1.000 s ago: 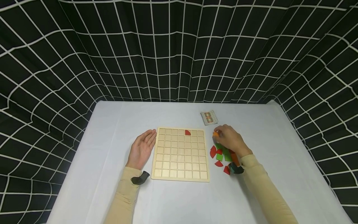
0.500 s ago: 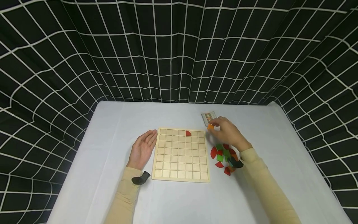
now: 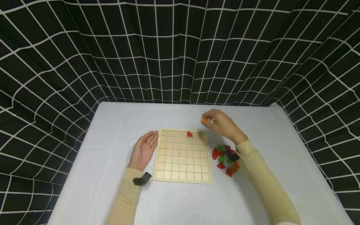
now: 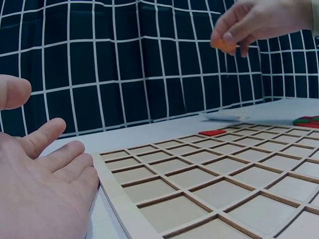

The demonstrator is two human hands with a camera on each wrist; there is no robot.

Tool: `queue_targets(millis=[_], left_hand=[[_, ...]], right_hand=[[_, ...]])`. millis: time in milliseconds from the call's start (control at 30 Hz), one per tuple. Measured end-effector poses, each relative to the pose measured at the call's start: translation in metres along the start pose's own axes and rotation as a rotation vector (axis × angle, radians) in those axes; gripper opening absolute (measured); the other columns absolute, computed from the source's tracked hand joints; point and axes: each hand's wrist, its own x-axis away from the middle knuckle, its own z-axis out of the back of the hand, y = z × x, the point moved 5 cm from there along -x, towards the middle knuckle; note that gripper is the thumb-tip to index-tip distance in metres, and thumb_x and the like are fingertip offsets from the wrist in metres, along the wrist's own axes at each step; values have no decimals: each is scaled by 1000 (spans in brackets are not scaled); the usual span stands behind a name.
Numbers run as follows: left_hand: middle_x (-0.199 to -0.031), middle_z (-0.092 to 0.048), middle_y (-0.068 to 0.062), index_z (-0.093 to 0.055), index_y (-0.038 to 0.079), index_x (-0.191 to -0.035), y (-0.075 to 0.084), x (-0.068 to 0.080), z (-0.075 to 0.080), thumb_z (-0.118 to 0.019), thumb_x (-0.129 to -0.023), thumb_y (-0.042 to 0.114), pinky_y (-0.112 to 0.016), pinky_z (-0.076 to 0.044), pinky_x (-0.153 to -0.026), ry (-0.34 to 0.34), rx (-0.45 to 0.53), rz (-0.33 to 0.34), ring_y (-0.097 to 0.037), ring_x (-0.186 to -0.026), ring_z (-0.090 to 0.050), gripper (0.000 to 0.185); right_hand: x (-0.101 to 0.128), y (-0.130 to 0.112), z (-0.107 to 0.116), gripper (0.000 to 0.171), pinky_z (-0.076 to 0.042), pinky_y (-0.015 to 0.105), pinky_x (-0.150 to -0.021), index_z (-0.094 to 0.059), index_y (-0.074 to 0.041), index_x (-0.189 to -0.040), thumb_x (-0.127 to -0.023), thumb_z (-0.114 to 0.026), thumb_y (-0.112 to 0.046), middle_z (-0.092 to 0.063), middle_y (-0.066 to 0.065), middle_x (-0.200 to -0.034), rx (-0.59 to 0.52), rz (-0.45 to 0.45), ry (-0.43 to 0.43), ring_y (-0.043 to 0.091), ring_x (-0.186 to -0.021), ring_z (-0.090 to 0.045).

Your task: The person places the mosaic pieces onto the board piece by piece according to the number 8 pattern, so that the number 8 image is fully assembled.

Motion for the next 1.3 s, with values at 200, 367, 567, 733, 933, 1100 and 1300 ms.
queue_targets(millis=[200,367,567,733,933,1100,1300], left_hand=[[-169,-16,-16,-12,-4,-157,1,0,-2,-27,-113,30,-32,-14,-134,-11,-7,-5,-25,-159,-15,58],[-170,-15,-16,-13,-4,-157,0,2,-1,-26,-113,29,-33,-12,-134,8,13,7,-26,-159,-13,57],[-169,-16,-16,-12,-4,-157,0,1,-1,-28,-113,30,-32,-15,-134,11,-1,8,-26,-159,-15,58],[-169,-17,-16,-13,-3,-157,0,0,-1,-29,-112,30,-32,-15,-134,26,13,9,-26,-159,-16,58],[-169,-16,-16,-11,-3,-158,-2,0,-1,-30,-112,30,-32,-14,-134,20,16,12,-26,-159,-14,60],[-169,-17,-14,-13,-2,-158,-4,0,0,-32,-112,30,-31,-15,-134,21,14,18,-25,-159,-15,59],[-169,-17,-14,-14,-2,-156,-2,1,-1,-31,-112,31,-32,-13,-134,24,14,14,-25,-159,-14,57]], right_hand=[[-13,-17,0,33,-57,46,-98,-69,-8,-123,-97,-69,-29,-66,9,-120,-9,33,-6,28,-112,-59],[-22,-28,-4,31,-56,45,-97,-70,-9,-121,-97,-69,-29,-66,8,-118,-21,58,-22,27,-111,-57],[-33,-37,-8,29,-55,43,-97,-71,-8,-119,-97,-69,-26,-65,8,-114,-12,102,-21,27,-110,-56],[-43,-40,-16,28,-55,42,-96,-71,-9,-119,-97,-68,-26,-65,7,-115,-7,102,-42,27,-111,-56],[-50,-39,-25,25,-56,42,-97,-72,-9,-116,-96,-69,-25,-66,7,-116,16,90,-57,26,-112,-57],[-51,-35,-33,27,-55,42,-98,-71,-8,-118,-97,-70,-24,-66,7,-119,13,79,-79,25,-113,-56],[-54,-30,-50,29,-56,40,-96,-70,-8,-121,-96,-70,-24,-68,7,-118,28,72,-105,25,-113,-57]])
